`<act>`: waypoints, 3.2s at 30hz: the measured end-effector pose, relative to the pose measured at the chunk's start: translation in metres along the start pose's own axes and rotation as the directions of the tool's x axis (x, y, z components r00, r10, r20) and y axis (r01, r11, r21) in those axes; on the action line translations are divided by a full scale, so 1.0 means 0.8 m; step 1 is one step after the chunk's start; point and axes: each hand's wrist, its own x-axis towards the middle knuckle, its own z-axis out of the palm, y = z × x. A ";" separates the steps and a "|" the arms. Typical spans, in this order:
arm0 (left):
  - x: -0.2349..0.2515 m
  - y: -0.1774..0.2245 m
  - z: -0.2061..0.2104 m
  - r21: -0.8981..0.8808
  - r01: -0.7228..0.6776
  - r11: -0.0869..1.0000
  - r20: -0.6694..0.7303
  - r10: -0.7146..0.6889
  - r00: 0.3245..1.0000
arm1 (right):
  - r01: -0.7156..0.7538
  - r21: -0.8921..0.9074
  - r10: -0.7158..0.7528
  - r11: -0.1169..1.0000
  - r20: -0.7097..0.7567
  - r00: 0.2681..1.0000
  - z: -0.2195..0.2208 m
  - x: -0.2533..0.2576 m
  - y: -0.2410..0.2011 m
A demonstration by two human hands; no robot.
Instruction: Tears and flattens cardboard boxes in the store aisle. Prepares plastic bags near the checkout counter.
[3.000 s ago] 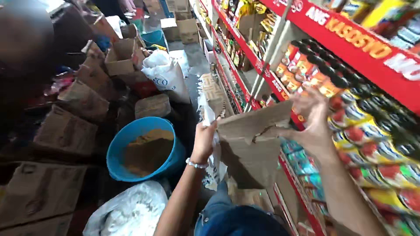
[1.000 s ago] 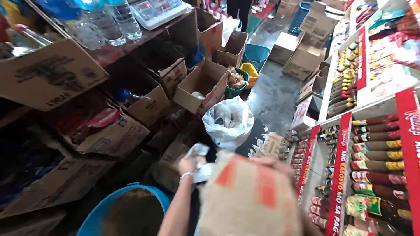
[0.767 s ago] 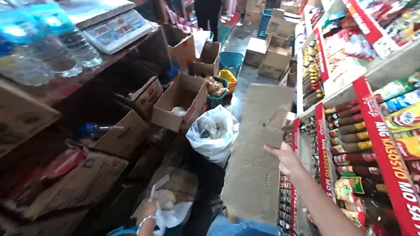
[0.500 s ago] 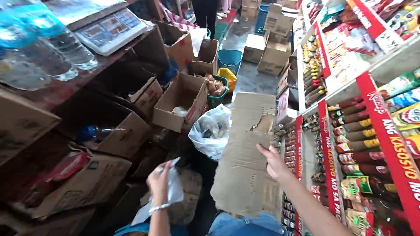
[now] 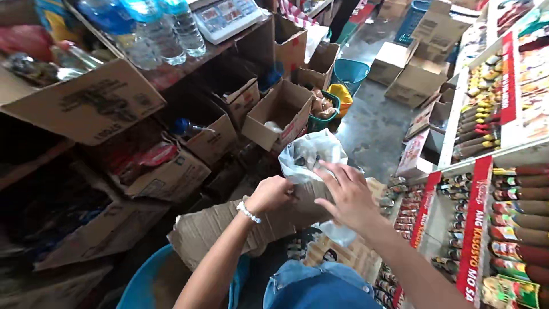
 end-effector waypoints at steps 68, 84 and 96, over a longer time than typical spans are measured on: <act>0.368 0.420 -0.049 -0.872 -0.487 0.059 -0.313 0.697 0.645 | -0.007 0.974 0.414 0.228 -0.091 0.905 -0.153 -0.072 0.371; 0.804 0.467 0.014 -0.837 -0.431 0.336 -0.324 0.332 0.886 | -0.431 0.869 0.793 0.241 0.079 0.604 -0.223 0.007 0.818; 1.143 0.482 -0.347 -0.273 -0.415 0.868 -0.048 0.419 0.907 | -0.580 0.728 0.798 0.364 0.077 0.598 -0.333 0.233 1.200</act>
